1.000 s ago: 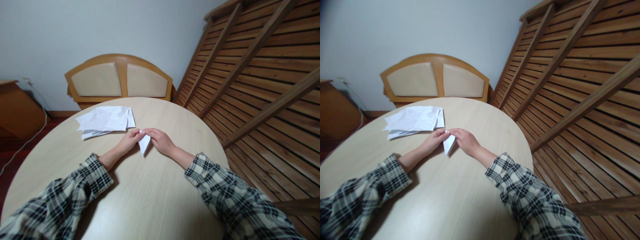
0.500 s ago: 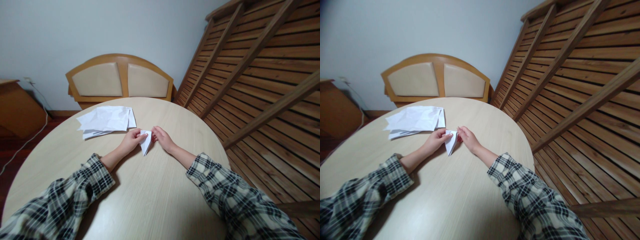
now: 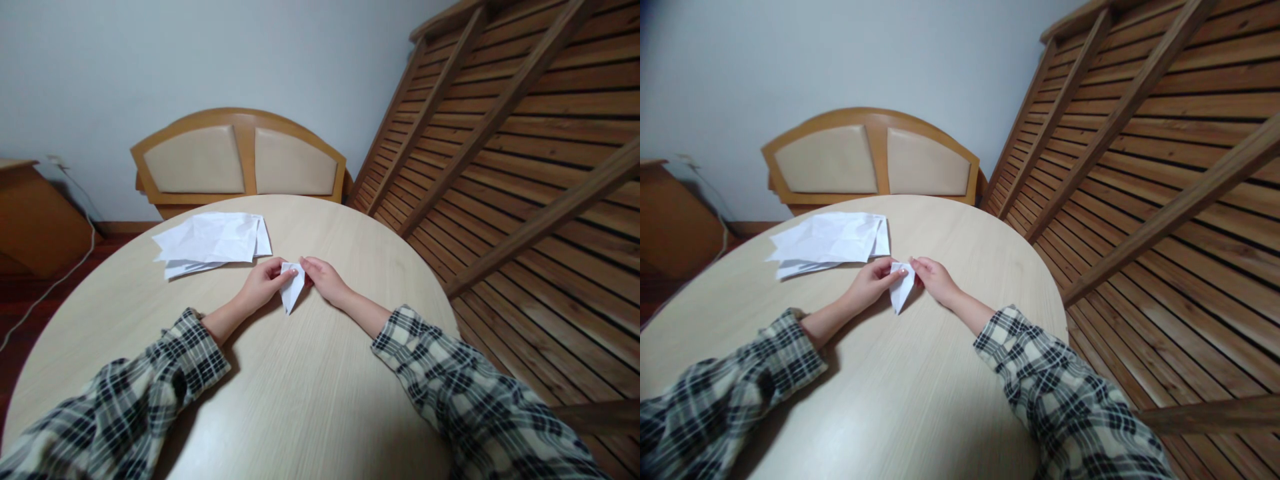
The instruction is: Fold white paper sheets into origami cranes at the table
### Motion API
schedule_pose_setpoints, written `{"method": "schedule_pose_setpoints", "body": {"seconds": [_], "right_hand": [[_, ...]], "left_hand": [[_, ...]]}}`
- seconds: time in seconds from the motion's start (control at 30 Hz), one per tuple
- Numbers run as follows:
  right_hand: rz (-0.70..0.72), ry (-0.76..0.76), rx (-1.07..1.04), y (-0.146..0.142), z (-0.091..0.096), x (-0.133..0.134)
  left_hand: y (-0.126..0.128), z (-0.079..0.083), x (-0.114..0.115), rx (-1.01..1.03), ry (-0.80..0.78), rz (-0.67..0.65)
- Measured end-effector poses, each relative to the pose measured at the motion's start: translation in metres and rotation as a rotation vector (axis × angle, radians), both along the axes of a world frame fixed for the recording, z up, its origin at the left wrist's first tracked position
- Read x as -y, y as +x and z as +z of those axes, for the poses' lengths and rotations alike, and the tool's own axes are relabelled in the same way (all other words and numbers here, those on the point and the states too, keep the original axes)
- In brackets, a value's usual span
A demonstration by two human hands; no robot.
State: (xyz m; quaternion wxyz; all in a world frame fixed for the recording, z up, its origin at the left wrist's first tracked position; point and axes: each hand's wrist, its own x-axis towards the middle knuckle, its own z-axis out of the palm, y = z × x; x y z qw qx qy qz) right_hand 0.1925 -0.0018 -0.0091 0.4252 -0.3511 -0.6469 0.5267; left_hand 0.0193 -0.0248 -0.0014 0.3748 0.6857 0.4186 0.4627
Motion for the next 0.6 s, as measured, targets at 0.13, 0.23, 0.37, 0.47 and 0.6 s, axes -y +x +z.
{"method": "schedule_pose_setpoints", "body": {"seconds": [0.13, 0.23, 0.37, 0.47, 0.6], "right_hand": [[-0.024, 0.022, 0.006, -0.0003, -0.0009, 0.0001], [-0.039, 0.019, 0.022, -0.0008, -0.0008, 0.0006], [-0.078, 0.047, 0.052, -0.0011, -0.0016, 0.0013], [-0.112, 0.1, 0.092, -0.0005, -0.0017, 0.0023], [-0.168, 0.239, 0.156, 0.0003, 0.0006, 0.0056]], "left_hand": [[0.0001, 0.0024, 0.0006, 0.009, -0.031, -0.018], [0.0007, 0.005, 0.0018, 0.011, -0.067, -0.026], [0.0019, 0.0065, 0.003, 0.014, -0.101, -0.048], [0.0023, 0.0063, 0.0032, -0.002, -0.114, -0.068], [0.0019, 0.0058, 0.0025, -0.003, -0.114, -0.066]]}}
